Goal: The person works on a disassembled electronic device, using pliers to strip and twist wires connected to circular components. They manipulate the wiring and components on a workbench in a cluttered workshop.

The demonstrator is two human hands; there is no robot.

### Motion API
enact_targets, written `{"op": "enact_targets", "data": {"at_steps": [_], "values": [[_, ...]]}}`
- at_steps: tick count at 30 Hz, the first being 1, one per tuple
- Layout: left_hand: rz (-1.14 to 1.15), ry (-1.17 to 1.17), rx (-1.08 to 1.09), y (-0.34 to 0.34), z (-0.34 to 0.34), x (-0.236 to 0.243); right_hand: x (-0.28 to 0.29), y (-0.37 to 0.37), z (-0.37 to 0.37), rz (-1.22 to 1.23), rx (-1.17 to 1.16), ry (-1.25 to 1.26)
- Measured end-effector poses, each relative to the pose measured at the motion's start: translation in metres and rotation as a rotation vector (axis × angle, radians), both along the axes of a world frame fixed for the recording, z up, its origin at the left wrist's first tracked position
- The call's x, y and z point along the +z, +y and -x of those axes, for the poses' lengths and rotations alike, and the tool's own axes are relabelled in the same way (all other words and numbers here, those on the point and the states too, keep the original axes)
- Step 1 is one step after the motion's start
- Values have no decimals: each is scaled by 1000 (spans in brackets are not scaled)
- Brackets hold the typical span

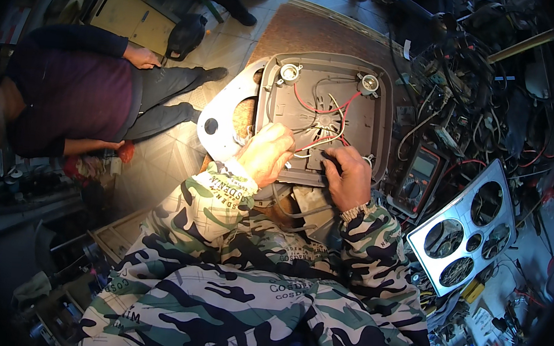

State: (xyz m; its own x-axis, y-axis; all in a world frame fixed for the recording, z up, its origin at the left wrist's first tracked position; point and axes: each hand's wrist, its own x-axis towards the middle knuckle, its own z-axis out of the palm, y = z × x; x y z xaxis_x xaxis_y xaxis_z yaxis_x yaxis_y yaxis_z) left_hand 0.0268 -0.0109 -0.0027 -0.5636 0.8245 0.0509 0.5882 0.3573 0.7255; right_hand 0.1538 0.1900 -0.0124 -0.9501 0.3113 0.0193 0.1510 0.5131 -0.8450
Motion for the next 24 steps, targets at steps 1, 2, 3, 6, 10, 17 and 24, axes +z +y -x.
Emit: {"op": "enact_targets", "data": {"at_steps": [1,2,3,6,10,17,24], "values": [[-8,-3,-11,-1,1,-1,1,1,0,-11,10,-13],[-16,-6,-23,-2,3,-1,1,1,0,-23,20,-25],[-20,-13,-30,-3,4,-1,2,2,0,-34,30,-38],[-8,-29,-34,-5,4,1,1,1,1,-19,45,-28],[34,-8,-2,2,-2,-1,0,0,1,-7,70,-43],[46,105,22,17,-13,-6,-1,0,-1,-8,70,-49],[34,77,-28,23,-18,-15,-3,-1,-1,-32,74,-26]]}}
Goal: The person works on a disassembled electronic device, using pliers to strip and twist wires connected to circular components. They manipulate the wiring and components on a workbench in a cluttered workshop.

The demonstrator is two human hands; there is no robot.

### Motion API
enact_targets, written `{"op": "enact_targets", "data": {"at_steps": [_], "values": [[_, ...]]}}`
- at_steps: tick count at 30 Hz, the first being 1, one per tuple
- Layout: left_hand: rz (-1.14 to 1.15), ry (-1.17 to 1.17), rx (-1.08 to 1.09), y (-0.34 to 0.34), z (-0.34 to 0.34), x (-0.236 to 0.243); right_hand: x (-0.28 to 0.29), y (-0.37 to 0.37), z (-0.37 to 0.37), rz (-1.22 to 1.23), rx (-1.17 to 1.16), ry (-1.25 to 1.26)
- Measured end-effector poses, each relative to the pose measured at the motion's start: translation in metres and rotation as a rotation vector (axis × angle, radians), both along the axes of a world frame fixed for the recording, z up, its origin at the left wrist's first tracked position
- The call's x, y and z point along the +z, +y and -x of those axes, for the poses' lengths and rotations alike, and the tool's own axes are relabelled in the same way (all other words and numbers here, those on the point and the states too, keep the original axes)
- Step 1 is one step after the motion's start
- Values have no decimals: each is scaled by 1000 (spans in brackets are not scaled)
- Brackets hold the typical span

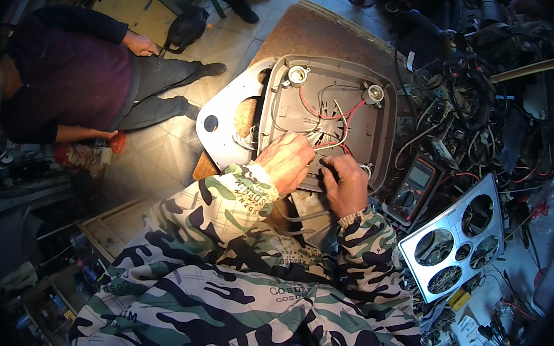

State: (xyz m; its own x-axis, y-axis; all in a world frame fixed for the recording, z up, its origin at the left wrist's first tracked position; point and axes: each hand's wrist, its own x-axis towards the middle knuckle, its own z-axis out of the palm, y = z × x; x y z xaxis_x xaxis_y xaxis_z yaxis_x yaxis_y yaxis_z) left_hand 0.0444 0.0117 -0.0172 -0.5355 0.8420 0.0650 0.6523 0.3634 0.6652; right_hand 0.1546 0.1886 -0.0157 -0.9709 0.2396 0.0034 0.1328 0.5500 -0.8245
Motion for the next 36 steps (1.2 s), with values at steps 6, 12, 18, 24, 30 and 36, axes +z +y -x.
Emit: {"op": "enact_targets", "data": {"at_steps": [6,12,18,24,30,36], "values": [[-50,-68,-9,-6,4,10,16,11,5,17,-38,39],[-51,-50,73,-8,2,11,17,33,16,-188,2,43],[-58,-3,161,-12,1,31,7,39,37,-440,228,32],[-116,-42,164,-16,4,31,-6,46,47,-569,267,2],[-137,-118,152,-27,4,28,17,44,50,-539,301,183],[-160,-137,192,-19,5,27,27,35,50,-525,328,375]]}}
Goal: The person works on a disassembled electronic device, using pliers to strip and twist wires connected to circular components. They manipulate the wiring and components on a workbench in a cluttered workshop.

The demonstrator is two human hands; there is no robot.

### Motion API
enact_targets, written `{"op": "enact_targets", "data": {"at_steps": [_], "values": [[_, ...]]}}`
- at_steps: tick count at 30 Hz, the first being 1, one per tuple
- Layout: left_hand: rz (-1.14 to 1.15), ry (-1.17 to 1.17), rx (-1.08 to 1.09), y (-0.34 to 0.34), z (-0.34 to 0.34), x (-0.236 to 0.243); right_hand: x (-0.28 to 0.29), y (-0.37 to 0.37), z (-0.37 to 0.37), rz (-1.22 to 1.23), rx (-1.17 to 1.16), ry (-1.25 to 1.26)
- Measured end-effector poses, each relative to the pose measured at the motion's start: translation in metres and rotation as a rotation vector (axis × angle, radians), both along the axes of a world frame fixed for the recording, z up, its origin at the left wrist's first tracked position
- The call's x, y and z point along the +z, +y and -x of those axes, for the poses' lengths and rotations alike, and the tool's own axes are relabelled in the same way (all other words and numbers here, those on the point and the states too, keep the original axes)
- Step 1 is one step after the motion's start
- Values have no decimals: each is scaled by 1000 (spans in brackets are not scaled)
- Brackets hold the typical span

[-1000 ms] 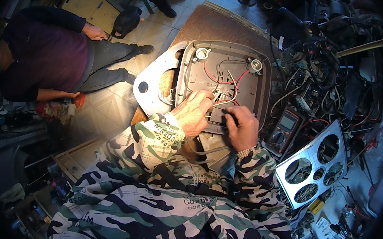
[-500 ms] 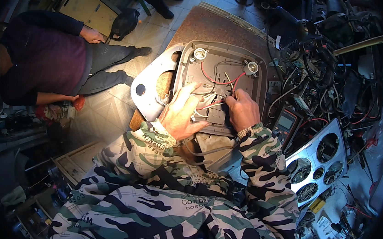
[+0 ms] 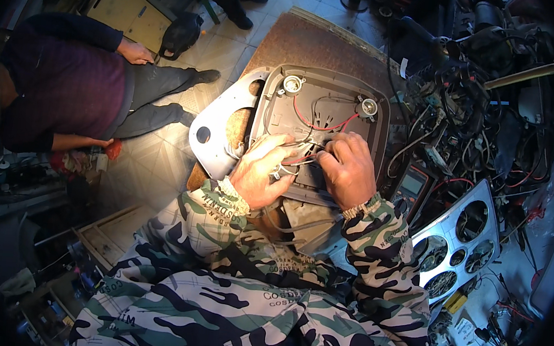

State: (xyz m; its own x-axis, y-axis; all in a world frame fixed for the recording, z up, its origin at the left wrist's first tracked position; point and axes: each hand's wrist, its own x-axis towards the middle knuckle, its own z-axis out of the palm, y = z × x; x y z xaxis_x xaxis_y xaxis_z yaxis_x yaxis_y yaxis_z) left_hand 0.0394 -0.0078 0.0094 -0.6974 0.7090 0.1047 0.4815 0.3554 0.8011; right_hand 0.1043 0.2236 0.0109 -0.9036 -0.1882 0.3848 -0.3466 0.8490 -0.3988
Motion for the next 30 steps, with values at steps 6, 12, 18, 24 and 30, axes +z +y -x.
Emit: {"op": "enact_targets", "data": {"at_steps": [6,12,18,24,30], "values": [[-37,-146,-101,4,4,-3,15,-20,1,184,-53,-75],[31,-65,-68,4,4,-5,12,-26,-1,291,-280,-180],[45,-46,-2,0,1,-10,1,-4,-5,382,-305,-294],[29,10,-54,0,0,-9,17,-4,0,270,-371,-411],[29,24,-161,-9,1,-8,-3,-11,13,1173,-242,-854]]}}
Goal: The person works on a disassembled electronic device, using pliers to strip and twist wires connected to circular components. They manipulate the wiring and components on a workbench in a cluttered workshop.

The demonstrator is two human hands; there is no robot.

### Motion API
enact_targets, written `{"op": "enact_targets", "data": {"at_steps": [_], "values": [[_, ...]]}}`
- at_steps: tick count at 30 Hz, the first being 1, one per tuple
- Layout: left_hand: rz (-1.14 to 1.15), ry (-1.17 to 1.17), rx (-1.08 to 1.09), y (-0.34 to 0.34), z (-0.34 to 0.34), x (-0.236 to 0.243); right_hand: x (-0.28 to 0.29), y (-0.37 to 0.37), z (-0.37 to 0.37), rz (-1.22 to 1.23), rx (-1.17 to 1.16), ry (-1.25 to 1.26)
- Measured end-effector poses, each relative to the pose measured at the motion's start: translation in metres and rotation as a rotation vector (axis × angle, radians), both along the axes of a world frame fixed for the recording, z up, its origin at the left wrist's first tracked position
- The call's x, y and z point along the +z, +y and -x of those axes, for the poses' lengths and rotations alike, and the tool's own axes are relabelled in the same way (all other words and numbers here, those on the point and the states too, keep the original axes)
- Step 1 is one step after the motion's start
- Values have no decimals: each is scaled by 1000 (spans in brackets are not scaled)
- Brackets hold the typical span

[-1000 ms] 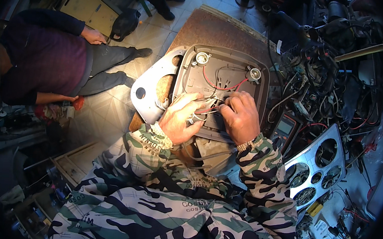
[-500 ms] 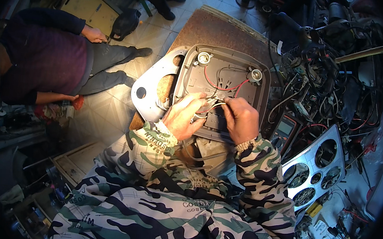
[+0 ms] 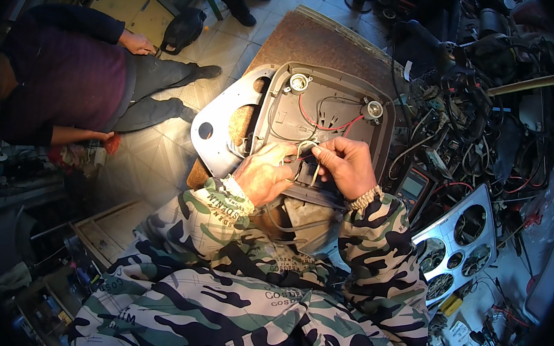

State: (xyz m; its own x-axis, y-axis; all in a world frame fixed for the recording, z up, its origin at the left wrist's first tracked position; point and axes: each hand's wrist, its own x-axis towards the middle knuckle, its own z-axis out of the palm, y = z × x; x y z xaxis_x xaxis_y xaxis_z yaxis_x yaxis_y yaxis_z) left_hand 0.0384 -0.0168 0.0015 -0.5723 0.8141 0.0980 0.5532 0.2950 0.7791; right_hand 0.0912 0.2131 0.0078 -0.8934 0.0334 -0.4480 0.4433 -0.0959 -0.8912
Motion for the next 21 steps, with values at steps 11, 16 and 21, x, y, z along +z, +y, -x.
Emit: {"op": "enact_targets", "data": {"at_steps": [11,16,21], "values": [[28,-105,48,-5,1,0,6,-12,4,-393,169,295],[40,-90,72,-7,3,-8,2,-16,12,-563,191,439],[7,-138,120,-5,5,3,-5,-21,16,-591,317,519]]}}
